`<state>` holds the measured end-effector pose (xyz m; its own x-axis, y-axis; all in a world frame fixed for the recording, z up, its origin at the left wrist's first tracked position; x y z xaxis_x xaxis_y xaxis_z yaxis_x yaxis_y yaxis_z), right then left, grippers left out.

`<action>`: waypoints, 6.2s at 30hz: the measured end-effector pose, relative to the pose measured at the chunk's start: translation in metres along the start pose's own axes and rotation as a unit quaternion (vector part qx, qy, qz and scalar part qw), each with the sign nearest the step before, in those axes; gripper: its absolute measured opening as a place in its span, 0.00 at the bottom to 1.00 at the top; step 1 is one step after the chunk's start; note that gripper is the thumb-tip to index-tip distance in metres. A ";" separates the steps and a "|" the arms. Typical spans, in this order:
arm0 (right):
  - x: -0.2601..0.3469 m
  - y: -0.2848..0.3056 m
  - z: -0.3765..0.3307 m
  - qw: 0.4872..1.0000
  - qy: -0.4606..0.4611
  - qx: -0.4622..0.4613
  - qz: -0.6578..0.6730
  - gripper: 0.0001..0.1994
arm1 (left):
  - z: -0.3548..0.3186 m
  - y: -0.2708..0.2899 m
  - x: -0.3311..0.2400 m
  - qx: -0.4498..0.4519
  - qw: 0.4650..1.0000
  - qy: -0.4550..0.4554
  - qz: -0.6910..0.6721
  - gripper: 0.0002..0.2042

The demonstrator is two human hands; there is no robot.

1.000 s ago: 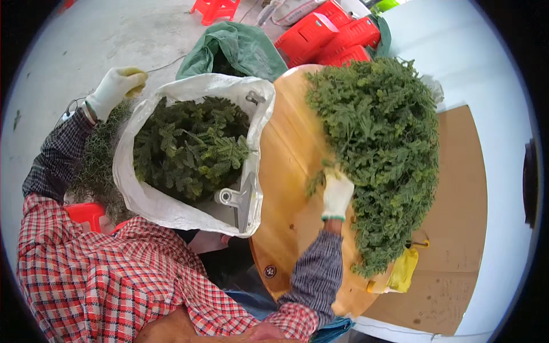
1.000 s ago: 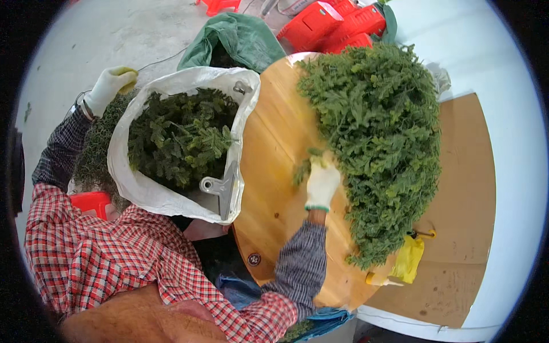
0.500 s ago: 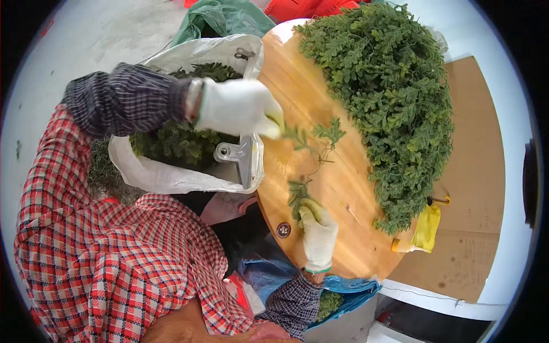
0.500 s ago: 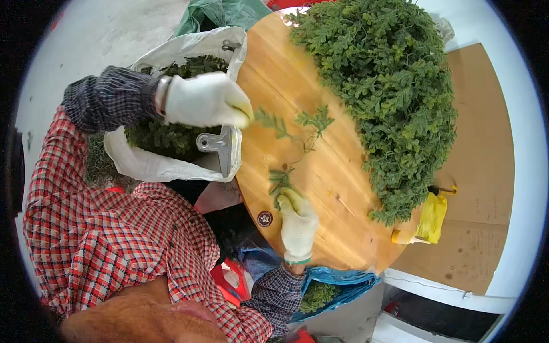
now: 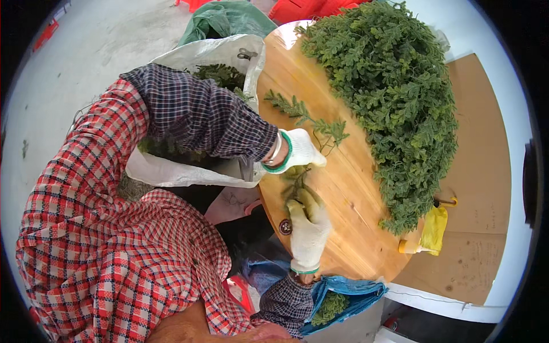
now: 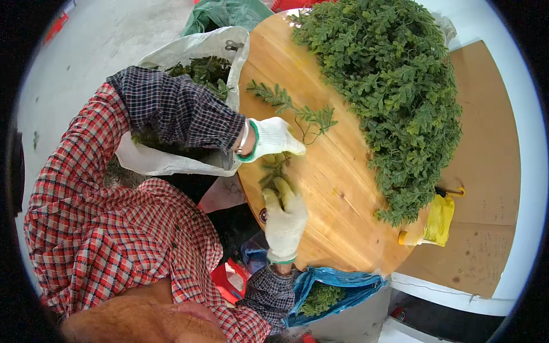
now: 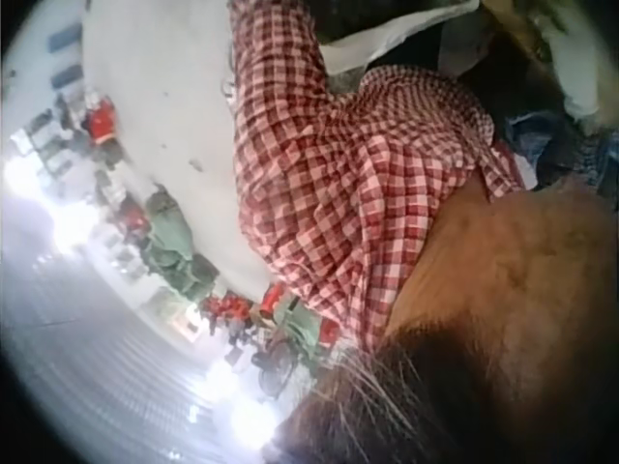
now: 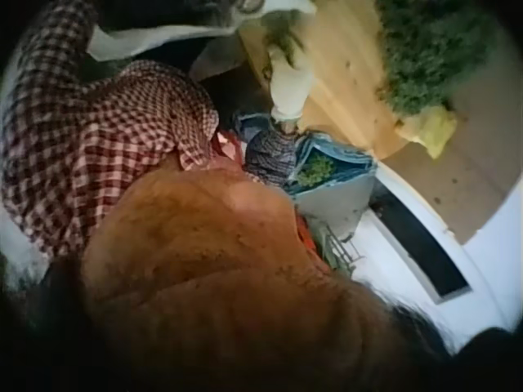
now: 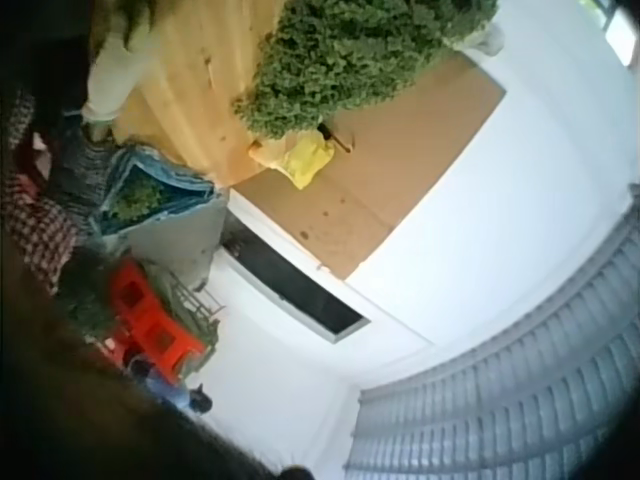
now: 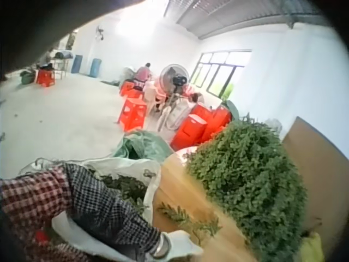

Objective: Packing green leafy plants into a white sack from a wooden board

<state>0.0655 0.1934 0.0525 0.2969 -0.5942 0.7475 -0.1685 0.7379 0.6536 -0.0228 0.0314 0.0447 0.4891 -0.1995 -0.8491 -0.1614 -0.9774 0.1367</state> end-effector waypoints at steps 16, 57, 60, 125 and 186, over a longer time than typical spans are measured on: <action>-0.053 0.012 0.083 0.903 0.242 -0.016 -0.355 0.19 | 0.012 0.010 0.023 0.056 0.994 -0.072 -0.058 0.08; -0.027 0.112 -0.143 0.753 -0.240 -0.513 -0.334 0.19 | 0.018 -0.016 -0.043 0.096 0.939 -0.316 0.090 0.18; -0.078 0.140 -0.161 0.709 -0.484 -0.330 -0.393 0.22 | 0.005 -0.001 -0.045 0.166 0.949 -0.260 0.066 0.20; 0.035 -0.034 0.209 0.961 0.052 -0.157 -0.220 0.23 | -0.216 0.337 0.400 -0.388 0.903 0.184 -0.012 0.06; -0.145 0.084 0.241 0.902 -0.066 -0.273 -0.328 0.15 | 0.113 0.186 -0.252 -0.401 0.755 -0.383 0.349 0.50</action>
<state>-0.2181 0.2650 0.0277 0.0440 -0.9666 0.2524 0.5014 0.2399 0.8313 -0.2731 -0.0917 0.2260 -0.1646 -0.8873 -0.4308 0.5709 -0.4419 0.6920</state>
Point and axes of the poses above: each hand's wrist, its own z-axis towards the middle knuckle, its own y-axis out of the back of the hand, x = y × z, the point moved 1 cm from there along z, towards the middle knuckle, and after that the axes turned 5 degrees about -z, right-handed, at the moved point
